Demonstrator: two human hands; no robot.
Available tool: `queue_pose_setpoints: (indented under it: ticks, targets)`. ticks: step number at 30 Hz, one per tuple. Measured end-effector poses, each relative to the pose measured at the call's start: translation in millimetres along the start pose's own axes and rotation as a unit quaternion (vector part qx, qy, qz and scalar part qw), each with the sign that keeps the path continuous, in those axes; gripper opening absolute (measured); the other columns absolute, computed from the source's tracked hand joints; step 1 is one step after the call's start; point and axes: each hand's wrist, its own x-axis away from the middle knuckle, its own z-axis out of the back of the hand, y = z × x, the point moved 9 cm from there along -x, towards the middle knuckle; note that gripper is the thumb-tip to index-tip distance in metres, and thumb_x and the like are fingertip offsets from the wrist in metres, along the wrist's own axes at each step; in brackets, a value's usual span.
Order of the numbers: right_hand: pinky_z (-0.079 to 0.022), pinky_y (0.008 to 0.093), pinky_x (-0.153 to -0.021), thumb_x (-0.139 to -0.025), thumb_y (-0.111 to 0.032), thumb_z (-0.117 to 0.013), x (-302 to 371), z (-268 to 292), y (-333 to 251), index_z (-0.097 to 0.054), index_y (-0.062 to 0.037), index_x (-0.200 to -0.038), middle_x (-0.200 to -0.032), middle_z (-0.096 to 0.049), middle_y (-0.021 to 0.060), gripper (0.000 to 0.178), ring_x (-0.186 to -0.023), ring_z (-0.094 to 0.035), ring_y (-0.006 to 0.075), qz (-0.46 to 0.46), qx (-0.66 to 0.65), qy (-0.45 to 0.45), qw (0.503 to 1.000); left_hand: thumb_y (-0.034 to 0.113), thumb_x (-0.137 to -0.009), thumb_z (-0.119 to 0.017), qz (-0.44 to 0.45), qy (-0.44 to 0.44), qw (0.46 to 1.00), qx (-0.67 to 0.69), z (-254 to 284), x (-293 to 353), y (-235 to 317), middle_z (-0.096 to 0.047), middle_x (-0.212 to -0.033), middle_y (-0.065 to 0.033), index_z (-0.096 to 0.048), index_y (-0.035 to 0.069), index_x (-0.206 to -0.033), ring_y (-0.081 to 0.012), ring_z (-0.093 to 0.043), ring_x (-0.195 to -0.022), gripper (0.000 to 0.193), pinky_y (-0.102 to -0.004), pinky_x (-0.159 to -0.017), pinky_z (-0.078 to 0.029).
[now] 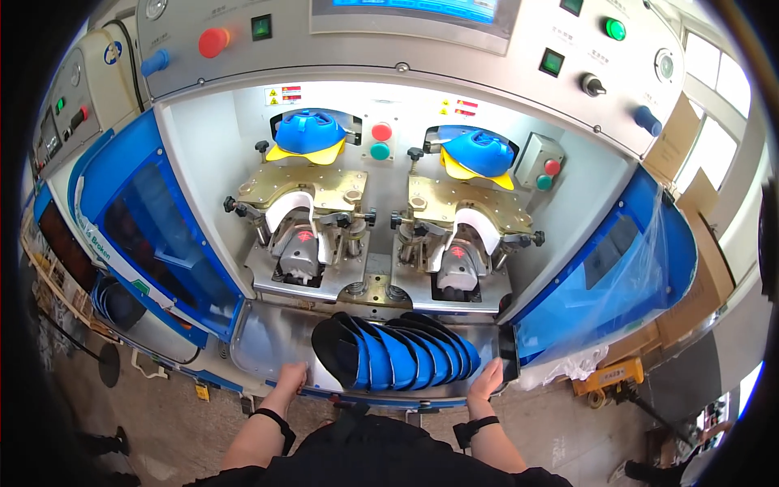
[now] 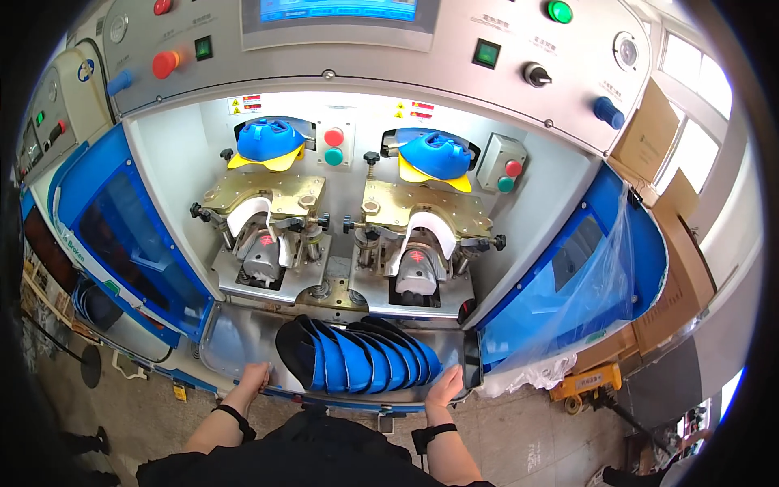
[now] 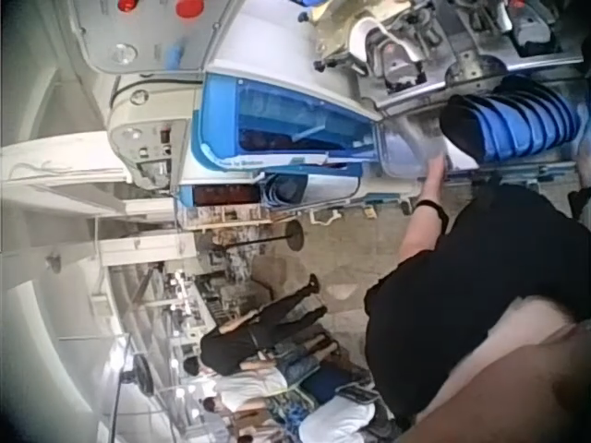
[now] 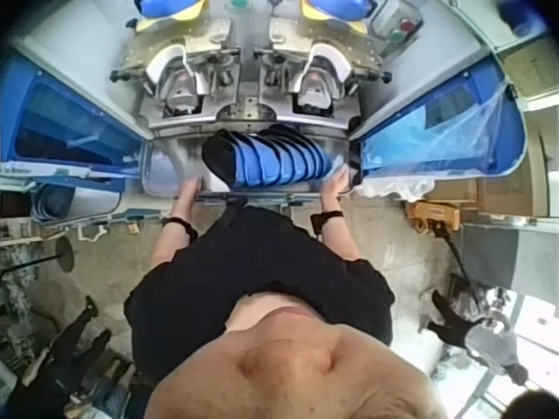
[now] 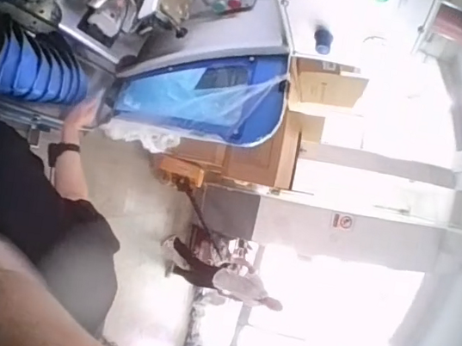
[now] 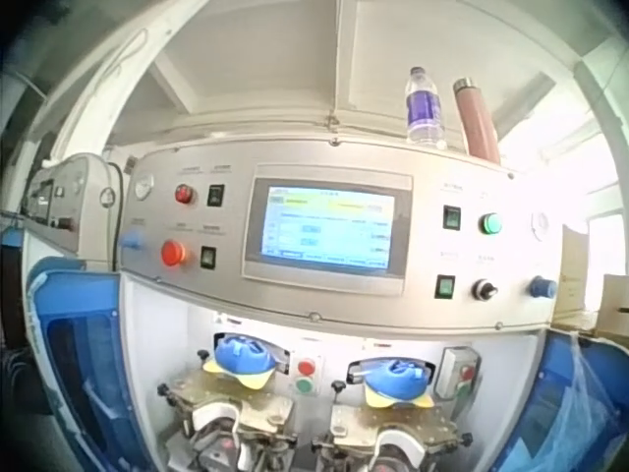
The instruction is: Operating industrial heat-setting and lasting machinery to assemble blue shoe uppers and organizing components on an assembly floor.
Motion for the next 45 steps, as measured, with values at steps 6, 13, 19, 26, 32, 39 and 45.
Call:
queue_pose_setpoints:
  ticks: [6,13,19,26,32,39,45]
  targets:
    - [-0.026,0.0276,-0.053,-0.105,-0.019,-0.040,-18.0,-49.6,-158.8,-0.035,-0.0046,-0.071,-0.065,-0.033,-0.0015,0.037,-0.061,-0.030,0.0087,0.138,-0.116,-0.095,0.979,0.030,-0.088,-0.053,-0.056,0.034,0.998,-0.024,1.7,-7.6,-4.7,-0.048,-0.044,-0.0095,-0.056,0.000,-0.055,-0.0248,-0.047,-0.036,0.044,-0.0396,-0.038,-0.037]
    - [-0.044,0.0342,-0.062,-0.094,-0.005,-0.052,33.7,-173.0,-322.2,-0.056,-0.0014,-0.079,-0.077,-0.056,0.0134,0.016,-0.070,-0.057,0.0274,0.367,-0.033,-0.314,0.875,0.039,-0.089,-0.057,-0.043,-0.034,0.998,-0.013,-5.8,0.0,3.0,-0.046,-0.046,-0.0040,-0.052,0.008,-0.053,-0.0181,-0.044,-0.037,0.048,-0.0333,-0.038,-0.033]
    - [-0.048,0.0420,-0.074,-0.092,-0.010,-0.053,-5.4,-282.8,-434.4,-0.059,-0.0023,-0.086,-0.091,-0.059,0.0156,0.011,-0.088,-0.058,0.0346,0.545,0.093,-0.199,0.809,0.034,-0.094,-0.055,-0.033,-0.109,0.993,0.014,0.6,7.1,1.3,-0.041,-0.044,-0.0034,-0.046,0.010,-0.049,-0.0160,-0.038,-0.037,0.052,-0.0322,-0.039,-0.028]
    - [-0.047,0.0440,-0.076,-0.093,-0.019,-0.052,-92.3,-367.6,-461.5,-0.062,-0.0051,-0.086,-0.085,-0.063,0.0158,0.018,-0.085,-0.059,0.0348,0.540,0.186,-0.124,0.811,0.037,-0.095,-0.055,-0.061,-0.178,0.982,0.024,38.1,32.9,44.9,-0.042,-0.043,-0.0023,-0.046,0.010,-0.047,-0.0146,-0.038,-0.035,0.056,-0.0299,-0.038,-0.029]
    - [-0.052,0.0446,-0.078,-0.091,-0.032,-0.058,-12.3,-405.0,-513.2,-0.067,-0.0081,-0.102,-0.101,-0.066,0.0171,0.028,-0.090,-0.065,0.0362,0.592,0.134,-0.143,0.782,0.037,-0.097,-0.053,-0.119,-0.215,0.969,-0.016,71.1,49.7,92.6,-0.045,-0.043,-0.0031,-0.049,0.007,-0.048,-0.0132,-0.041,-0.036,0.058,-0.0288,-0.039,-0.031]
    - [-0.051,0.0461,-0.080,-0.089,-0.045,-0.064,42.5,-432.9,-514.4,-0.057,-0.0027,-0.110,-0.102,-0.065,0.0213,0.048,-0.093,-0.064,0.0410,0.451,0.168,-0.319,0.816,0.035,-0.101,-0.050,-0.237,-0.288,0.928,0.016,57.1,86.4,195.0,-0.057,-0.054,-0.0027,-0.063,0.004,-0.062,-0.0104,-0.051,-0.046,0.051,-0.0248,-0.046,-0.041]
    - [-0.048,0.0413,-0.064,-0.079,-0.024,-0.073,205.1,-314.0,-421.5,-0.055,-0.0055,-0.093,-0.087,-0.054,0.0127,0.029,-0.079,-0.058,0.0330,0.559,0.137,-0.265,0.774,0.044,-0.103,-0.041,-0.175,-0.384,0.865,0.272,55.6,100.1,205.0,-0.048,-0.139,-0.0146,-0.033,0.011,-0.143,-0.0309,-0.065,-0.106,0.052,-0.0386,-0.085,-0.056]
